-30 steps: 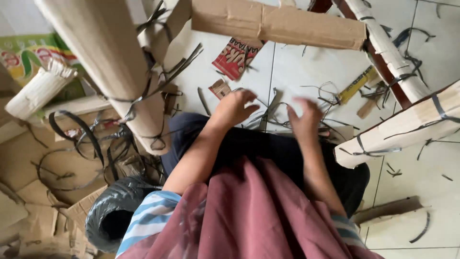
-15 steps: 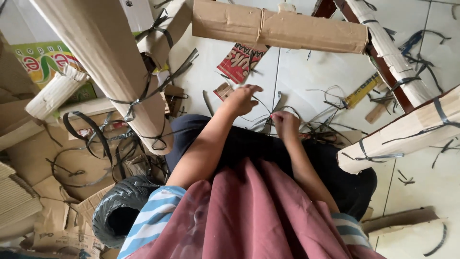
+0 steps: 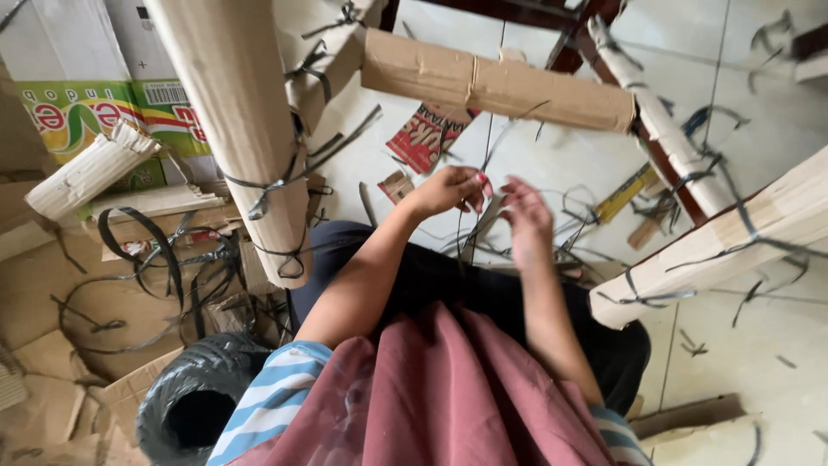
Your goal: Wrapping wooden chair legs with protective cardboard and securing them with plastic ties.
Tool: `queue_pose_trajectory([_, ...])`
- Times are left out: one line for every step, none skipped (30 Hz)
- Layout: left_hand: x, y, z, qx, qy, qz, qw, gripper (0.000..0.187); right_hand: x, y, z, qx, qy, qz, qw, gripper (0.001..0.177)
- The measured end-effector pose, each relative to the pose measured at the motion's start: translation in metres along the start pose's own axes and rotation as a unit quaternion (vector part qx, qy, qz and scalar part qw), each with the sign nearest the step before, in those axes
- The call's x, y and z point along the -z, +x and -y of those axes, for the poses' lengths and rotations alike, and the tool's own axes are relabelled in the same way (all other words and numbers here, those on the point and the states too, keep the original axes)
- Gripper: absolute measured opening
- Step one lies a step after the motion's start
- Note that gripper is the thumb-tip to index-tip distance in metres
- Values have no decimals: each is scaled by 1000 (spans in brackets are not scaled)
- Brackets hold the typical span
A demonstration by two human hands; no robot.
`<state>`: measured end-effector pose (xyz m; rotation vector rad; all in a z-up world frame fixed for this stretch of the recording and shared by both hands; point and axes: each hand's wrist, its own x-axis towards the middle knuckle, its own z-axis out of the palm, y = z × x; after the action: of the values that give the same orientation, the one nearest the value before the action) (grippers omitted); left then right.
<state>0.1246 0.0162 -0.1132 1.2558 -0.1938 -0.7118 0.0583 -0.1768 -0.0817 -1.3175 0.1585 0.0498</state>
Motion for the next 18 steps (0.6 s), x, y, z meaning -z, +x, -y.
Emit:
queue_pose_trajectory([0, -1, -1, -7, -1, -2, 1000, 31, -8, 2, -2, 4, -4, 5, 1000, 41])
queue_pose_trajectory([0, -3, -2, -30, 45, 8, 999, 30, -16, 3, -5, 56, -101, -6, 993, 37])
queue_pose_trajectory([0, -4, -2, -52, 91, 16, 994, 30, -23, 4, -8, 109, -197, -16, 974, 33])
queue_pose_trajectory([-3, -8, -8, -59, 92, 14, 994, 30, -23, 9, -3, 115, -199, -13, 973, 33])
queue_pose_trajectory([-6, -13, -13, -92, 144, -2, 985, 31, -23, 15, 2, 163, -282, -25, 945, 22])
queue_pose_trajectory([-9, -16, -18, -124, 196, -18, 973, 32, -24, 20, 7, 210, -362, -39, 907, 15])
queue_pose_trajectory([-11, -23, -27, -130, 197, -20, 971, 32, -31, 22, 21, 216, -363, -37, 906, 15])
queue_pose_trajectory([-14, -29, -35, -160, 232, -36, 959, 27, -37, 21, 34, 250, -379, -41, 890, 13])
queue_pose_trajectory([-17, -36, -43, -190, 266, -52, 944, 29, -42, 20, 47, 284, -394, -45, 873, 13])
queue_pose_trajectory([-18, -38, -49, -195, 264, -53, 943, 29, -48, 24, 65, 289, -396, -44, 870, 13])
queue_pose_trajectory([-19, -40, -55, -218, 249, -61, 942, 28, -54, 27, 83, 319, -432, -68, 841, 14])
queue_pose_trajectory([-24, -45, -57, -236, 230, -66, 942, 30, -58, 24, 100, 344, -468, -93, 809, 15])
queue_pose_trajectory([-26, -46, -62, -238, 227, -65, 942, 30, -64, 42, 108, 344, -471, -93, 807, 15])
queue_pose_trajectory([-27, -47, -68, -236, 216, -81, 944, 30, -70, 62, 116, 402, -461, -86, 786, 15])
queue_pose_trajectory([-28, -49, -75, -235, 204, -98, 945, 31, -77, 81, 125, 459, -450, -78, 762, 15])
queue_pose_trajectory([-26, -46, -72, -239, 207, -100, 943, 31, -83, 98, 125, 464, -448, -78, 761, 15])
queue_pose_trajectory([-24, -44, -70, -234, 190, -119, 946, 31, -89, 114, 125, 477, -448, -80, 752, 16])
queue_pose_trajectory([-23, -43, -66, -227, 171, -138, 949, 30, -95, 130, 124, 488, -449, -81, 744, 17])
